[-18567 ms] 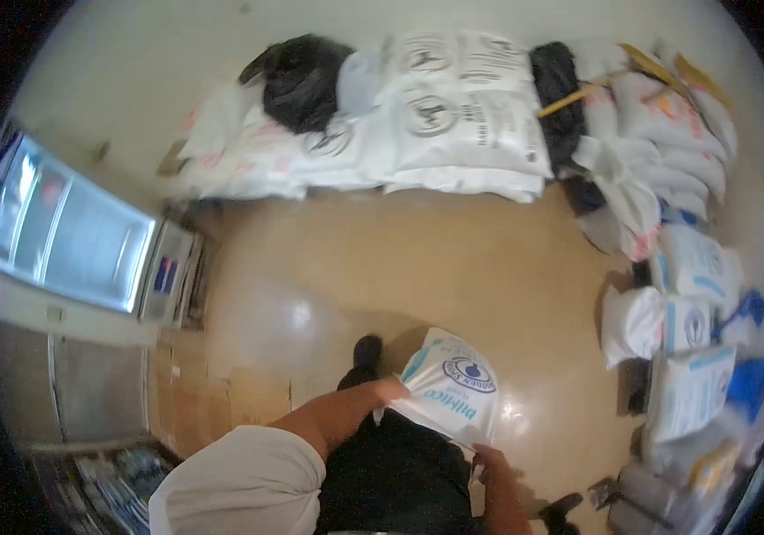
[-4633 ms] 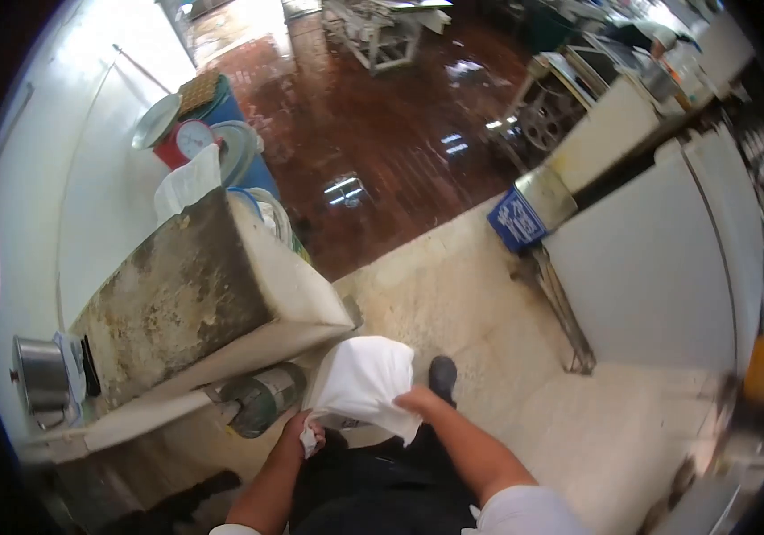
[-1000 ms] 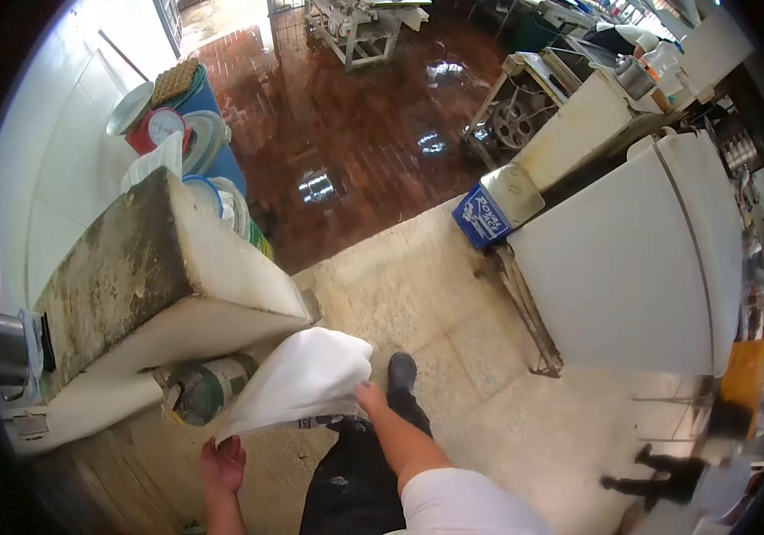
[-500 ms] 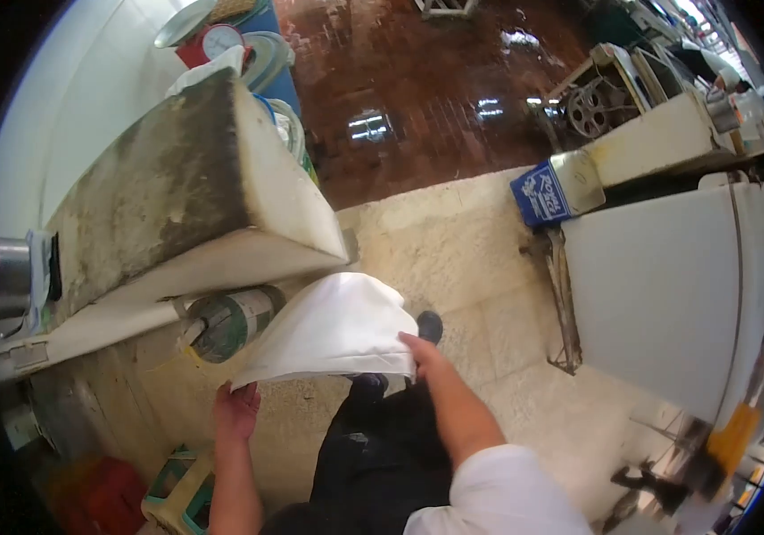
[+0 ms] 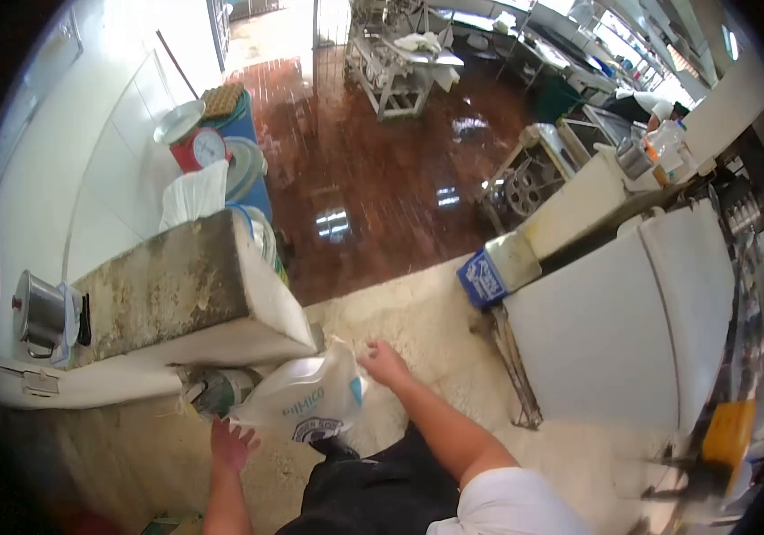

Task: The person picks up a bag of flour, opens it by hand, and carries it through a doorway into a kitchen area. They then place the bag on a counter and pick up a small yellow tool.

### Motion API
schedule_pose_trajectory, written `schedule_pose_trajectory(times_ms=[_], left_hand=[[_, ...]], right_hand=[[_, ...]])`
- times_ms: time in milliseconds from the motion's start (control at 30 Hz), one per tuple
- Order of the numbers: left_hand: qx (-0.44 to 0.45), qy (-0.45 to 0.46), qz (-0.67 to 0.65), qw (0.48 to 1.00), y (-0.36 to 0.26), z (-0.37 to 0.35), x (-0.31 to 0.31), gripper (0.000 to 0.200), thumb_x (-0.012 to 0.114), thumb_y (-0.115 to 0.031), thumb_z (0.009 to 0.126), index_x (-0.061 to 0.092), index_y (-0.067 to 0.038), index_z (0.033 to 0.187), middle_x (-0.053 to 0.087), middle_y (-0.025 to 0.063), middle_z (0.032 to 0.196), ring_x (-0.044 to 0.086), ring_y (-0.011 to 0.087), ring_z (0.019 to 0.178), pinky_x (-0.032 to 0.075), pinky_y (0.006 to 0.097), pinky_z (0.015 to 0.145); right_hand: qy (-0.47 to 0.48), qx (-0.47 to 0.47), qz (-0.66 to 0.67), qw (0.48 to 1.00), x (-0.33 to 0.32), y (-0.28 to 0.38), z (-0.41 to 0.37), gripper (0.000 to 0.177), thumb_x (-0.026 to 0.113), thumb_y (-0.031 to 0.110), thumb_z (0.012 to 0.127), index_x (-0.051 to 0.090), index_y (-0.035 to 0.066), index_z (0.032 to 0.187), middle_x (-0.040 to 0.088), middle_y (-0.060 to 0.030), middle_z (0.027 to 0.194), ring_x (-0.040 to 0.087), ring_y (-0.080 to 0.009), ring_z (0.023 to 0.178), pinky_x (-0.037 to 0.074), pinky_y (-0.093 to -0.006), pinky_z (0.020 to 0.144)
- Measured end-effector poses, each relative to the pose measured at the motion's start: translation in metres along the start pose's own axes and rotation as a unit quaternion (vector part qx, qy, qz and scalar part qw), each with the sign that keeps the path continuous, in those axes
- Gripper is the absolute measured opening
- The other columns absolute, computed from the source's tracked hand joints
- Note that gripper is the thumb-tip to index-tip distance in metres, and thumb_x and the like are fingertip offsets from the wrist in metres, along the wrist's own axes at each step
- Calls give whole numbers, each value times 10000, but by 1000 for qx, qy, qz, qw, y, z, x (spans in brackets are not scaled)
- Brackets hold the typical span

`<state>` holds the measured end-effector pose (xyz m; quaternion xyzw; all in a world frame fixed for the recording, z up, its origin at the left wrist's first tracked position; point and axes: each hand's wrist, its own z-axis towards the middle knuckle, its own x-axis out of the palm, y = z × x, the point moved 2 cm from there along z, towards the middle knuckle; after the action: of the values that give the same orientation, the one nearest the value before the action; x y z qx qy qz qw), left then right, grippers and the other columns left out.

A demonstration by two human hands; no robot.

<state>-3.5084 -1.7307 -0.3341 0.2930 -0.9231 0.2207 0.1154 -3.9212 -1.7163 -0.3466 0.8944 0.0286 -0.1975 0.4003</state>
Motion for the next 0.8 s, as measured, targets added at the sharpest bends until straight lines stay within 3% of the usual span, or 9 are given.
schedule_pose_trajectory(times_ms=[67, 100, 167, 233, 300, 367, 567, 667, 800], left_hand=[[5, 1, 153, 988, 18, 9, -13, 623, 370, -437, 919, 136, -169, 1429, 60, 104, 1494, 233, 396, 1307, 290, 565, 962], [10, 0, 149, 989, 29, 17, -26, 623, 370, -437, 919, 136, -169, 1429, 60, 104, 1494, 233, 396, 1307, 290, 565, 962], [14, -17, 329, 944, 56, 33, -57, 658, 426, -466, 885, 182, -173, 1421, 162, 138, 1471, 266, 398, 1290, 291, 573, 962], [-27, -22, 320, 947, 84, 27, -82, 656, 468, -443, 871, 236, -143, 1406, 256, 161, 1434, 306, 382, 1271, 313, 562, 957], [-8, -151, 256, 955, 118, -7, -80, 506, 488, -391, 872, 440, -86, 1273, 497, 164, 1230, 490, 338, 1102, 419, 509, 853], [30, -110, 239, 964, 161, -6, -115, 418, 495, -449, 853, 536, -107, 1090, 572, 81, 905, 569, 238, 815, 463, 397, 584], [-167, -29, 546, 821, 220, 25, 81, 304, 532, -383, 830, 571, -116, 971, 579, 50, 836, 570, 212, 728, 460, 385, 588], [-127, 33, 571, 811, 200, 74, 175, 250, 550, -350, 819, 589, -121, 911, 582, 35, 802, 570, 199, 685, 459, 380, 590], [64, 54, 457, 886, 168, 45, 342, 373, 571, -302, 819, 532, -76, 1114, 612, 60, 976, 598, 181, 840, 472, 335, 663]], right_hand=[[-55, -90, -156, 982, -22, -34, 3, 569, 644, 313, 755, 477, 23, 1215, 615, -166, 1040, 611, -279, 925, 478, -370, 791], [-30, -56, -217, 974, -37, -50, 2, 577, 631, 333, 758, 472, 36, 1226, 581, -186, 1108, 573, -302, 1004, 452, -371, 848], [27, 7, -262, 965, -76, -110, 14, 576, 634, 375, 735, 513, 39, 1186, 571, -196, 1139, 551, -329, 1052, 436, -368, 886], [32, 30, -273, 961, -131, -168, 20, 512, 646, 412, 713, 594, 32, 1053, 617, -183, 1011, 590, -324, 954, 469, -374, 808], [51, 90, -295, 950, -203, -219, 28, 438, 636, 420, 729, 626, 26, 921, 626, -165, 829, 616, -295, 790, 500, -388, 666], [59, 230, -207, 949, -282, -258, 28, 388, 627, 388, 753, 607, 17, 864, 593, -136, 714, 598, -248, 630, 492, -377, 526], [-257, 284, 207, 900, -481, -272, 15, 273, 575, 273, 803, 578, 24, 914, 591, -132, 759, 556, -233, 508, 459, -357, 430], [-262, 290, 232, 891, -477, -269, 41, 293, 568, 276, 814, 566, 31, 976, 608, -154, 837, 598, -234, 600, 484, -361, 480], [-30, 326, 200, 924, -398, -208, 77, 338, 576, 365, 817, 575, 84, 1005, 639, -75, 938, 613, -189, 744, 502, -333, 609]])
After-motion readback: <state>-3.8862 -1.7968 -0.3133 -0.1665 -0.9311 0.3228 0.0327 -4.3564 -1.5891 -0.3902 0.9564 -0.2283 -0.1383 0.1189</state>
